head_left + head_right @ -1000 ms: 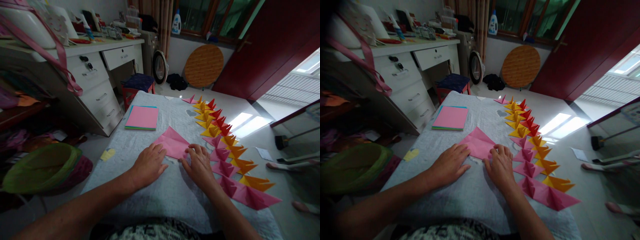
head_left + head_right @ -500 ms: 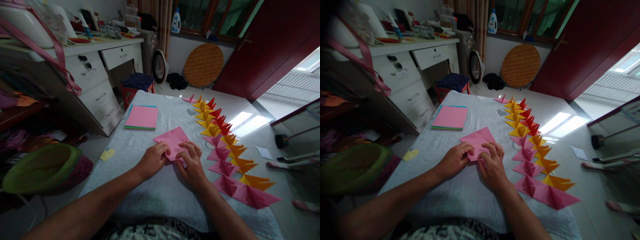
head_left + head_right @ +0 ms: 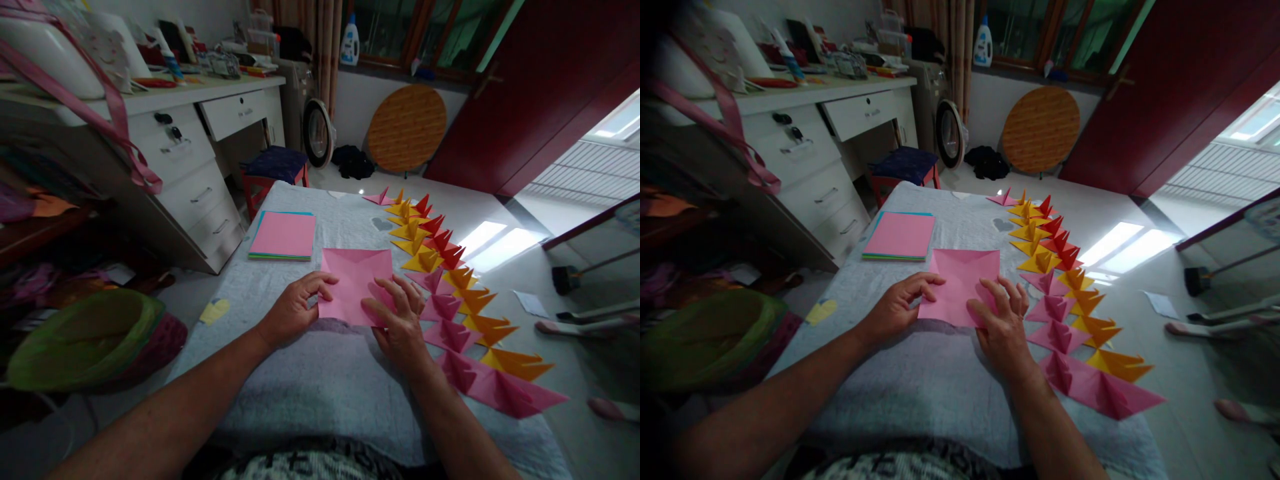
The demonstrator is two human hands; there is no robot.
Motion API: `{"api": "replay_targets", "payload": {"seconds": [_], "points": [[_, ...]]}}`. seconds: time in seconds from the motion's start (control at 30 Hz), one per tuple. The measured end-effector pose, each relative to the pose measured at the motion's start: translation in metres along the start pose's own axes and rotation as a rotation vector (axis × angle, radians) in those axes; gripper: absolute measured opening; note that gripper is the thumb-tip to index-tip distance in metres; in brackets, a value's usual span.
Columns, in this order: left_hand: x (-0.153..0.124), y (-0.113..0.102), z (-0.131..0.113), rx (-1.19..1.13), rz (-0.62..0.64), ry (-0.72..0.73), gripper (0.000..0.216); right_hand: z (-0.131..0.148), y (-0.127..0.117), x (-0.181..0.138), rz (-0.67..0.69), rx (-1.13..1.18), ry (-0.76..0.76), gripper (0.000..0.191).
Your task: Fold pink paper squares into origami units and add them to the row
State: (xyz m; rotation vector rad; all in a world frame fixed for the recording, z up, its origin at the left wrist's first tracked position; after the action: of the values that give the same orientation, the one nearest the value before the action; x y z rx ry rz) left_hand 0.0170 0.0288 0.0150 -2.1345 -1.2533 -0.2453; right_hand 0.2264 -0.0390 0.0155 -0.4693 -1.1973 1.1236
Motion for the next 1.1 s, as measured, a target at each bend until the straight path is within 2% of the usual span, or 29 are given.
{"api": "replay_targets", "payload": {"seconds": [0.17,0.3,0.47,0.57,0.67,0.8,0.97,1.1], "points": [[0.003,-0.003,0.01,0.168,-0.011,-0.024,0.03,0.013,0.0,0.0,0.006,0.061,-0.096,0.024],[0.0,0.0,0.014,0.401,0.16,0.021,0.041,0.02,0.01,0.002,0.087,0.109,-0.139,0.022],[-0.007,0.002,0.001,0.564,0.259,0.187,0.03,0.019,0.021,0.002,0.156,0.095,-0.122,0.024],[-0.009,0.005,-0.005,0.638,0.311,0.208,0.018,0.021,0.023,0.002,0.173,0.143,-0.146,0.022],[-0.008,0.006,-0.006,0.736,0.356,0.183,0.01,0.026,0.022,0.002,0.206,0.214,-0.18,0.02],[-0.006,0.003,-0.001,0.843,0.374,0.097,0.013,0.029,0.023,0.003,0.275,0.224,-0.166,0.017],[-0.007,0.0,0.005,0.806,0.411,0.041,0.014,0.028,0.027,0.003,0.275,0.189,-0.155,0.019],[-0.007,-0.003,0.01,0.708,0.387,-0.049,0.016,0.024,0.027,0.004,0.266,0.247,-0.09,0.019]]}}
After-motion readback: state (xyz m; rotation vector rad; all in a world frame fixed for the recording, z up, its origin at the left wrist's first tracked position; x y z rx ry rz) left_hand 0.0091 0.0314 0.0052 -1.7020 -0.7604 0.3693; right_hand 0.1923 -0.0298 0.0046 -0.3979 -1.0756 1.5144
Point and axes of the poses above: each hand's wrist, its own x-axis towards the middle knuckle, its own y-axis out of the palm, z = x × y, the point moved 4 cm from there along x, towards the middle knuckle, and after that the axes turned 11 degrees about y, right-handed, at the moved point
